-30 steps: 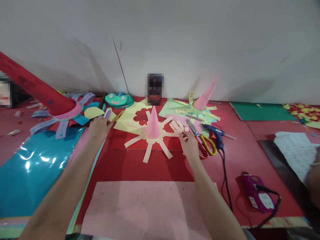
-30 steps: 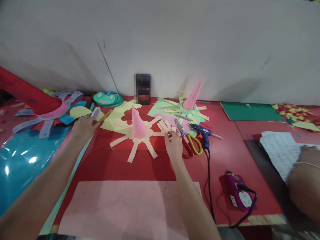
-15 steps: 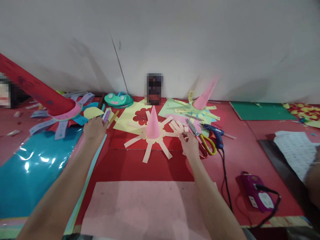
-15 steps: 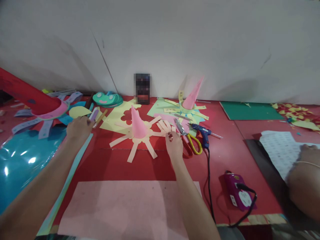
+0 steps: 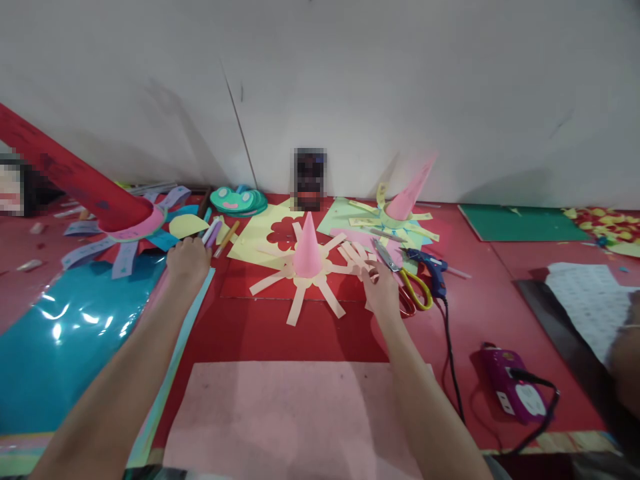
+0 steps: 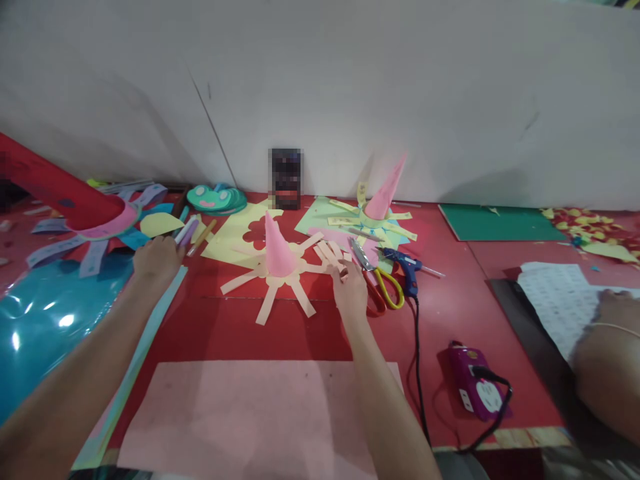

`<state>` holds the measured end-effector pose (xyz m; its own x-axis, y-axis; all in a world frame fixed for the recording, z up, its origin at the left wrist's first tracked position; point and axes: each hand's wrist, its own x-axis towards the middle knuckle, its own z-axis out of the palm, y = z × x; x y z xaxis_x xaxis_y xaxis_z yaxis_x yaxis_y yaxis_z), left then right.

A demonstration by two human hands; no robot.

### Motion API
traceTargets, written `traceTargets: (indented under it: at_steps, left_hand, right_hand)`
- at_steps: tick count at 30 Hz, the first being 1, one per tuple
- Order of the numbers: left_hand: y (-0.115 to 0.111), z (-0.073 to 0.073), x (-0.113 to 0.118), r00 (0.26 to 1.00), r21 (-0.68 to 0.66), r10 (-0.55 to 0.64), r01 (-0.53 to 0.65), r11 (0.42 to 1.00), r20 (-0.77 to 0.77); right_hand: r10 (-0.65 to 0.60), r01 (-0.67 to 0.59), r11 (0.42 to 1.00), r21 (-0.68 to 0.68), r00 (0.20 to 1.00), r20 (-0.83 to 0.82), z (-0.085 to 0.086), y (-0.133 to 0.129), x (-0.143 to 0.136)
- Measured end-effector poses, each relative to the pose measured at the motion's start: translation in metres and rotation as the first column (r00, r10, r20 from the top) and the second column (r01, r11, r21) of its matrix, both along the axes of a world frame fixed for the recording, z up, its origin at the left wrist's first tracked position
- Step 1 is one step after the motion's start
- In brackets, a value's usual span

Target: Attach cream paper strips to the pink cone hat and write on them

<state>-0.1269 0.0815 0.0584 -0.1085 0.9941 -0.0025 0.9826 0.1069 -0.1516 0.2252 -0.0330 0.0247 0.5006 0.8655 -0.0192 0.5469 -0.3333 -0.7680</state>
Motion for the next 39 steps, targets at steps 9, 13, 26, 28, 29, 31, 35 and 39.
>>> traceTargets:
  at_steps: [9, 13, 26, 28, 29, 31, 35, 39]
  left_hand:
    - [-0.011, 0.004, 0.007, 0.999, 0.076, -0.054, 0.054, 0.996, 0.003]
    - [-0.013, -0.005, 0.017, 0.996, 0.056, -0.089, 0.088, 0.995, 0.023]
    - [-0.037, 0.012, 0.026, 0.974, 0.277, -0.075, 0.014, 0.961, 0.213]
    - [-0.061, 0.023, 0.037, 0.933, 0.372, -0.123, -0.013, 0.928, 0.339]
    - [-0.075, 0.027, 0.045, 0.901, 0.39, -0.156, -0.016, 0.921, 0.404]
    - [-0.102, 0.029, 0.066, 0.822, 0.411, -0.288, 0.072, 0.909, 0.491]
    - [-0.134, 0.012, 0.11, 0.633, 0.532, -0.638, 0.389, 0.752, 0.439]
    - [-0.133, -0.012, 0.129, 0.497, 0.544, -0.776, 0.556, 0.629, 0.389]
  right_hand:
    - [0.02, -0.023, 0.998, 0.063, 0.999, 0.041, 0.005, -0.005, -0.005]
    - [0.04, -0.044, 0.994, 0.098, 0.998, 0.047, 0.011, -0.01, -0.017]
    - [0.116, -0.066, 0.951, 0.303, 0.982, -0.149, 0.009, -0.016, -0.051]
    - [0.186, -0.113, 0.947, 0.3, 0.956, -0.229, 0.013, -0.02, -0.056]
    - [0.249, -0.162, 0.942, 0.294, 0.925, -0.287, 0.015, -0.022, -0.058]
    - [0.392, -0.274, 0.909, 0.314, 0.817, -0.422, 0.016, -0.026, -0.062]
    - [0.577, -0.365, 0.815, 0.45, 0.588, -0.567, 0.013, -0.031, -0.068]
    - [0.52, -0.314, 0.854, 0.415, 0.564, -0.641, 0.01, -0.029, -0.072]
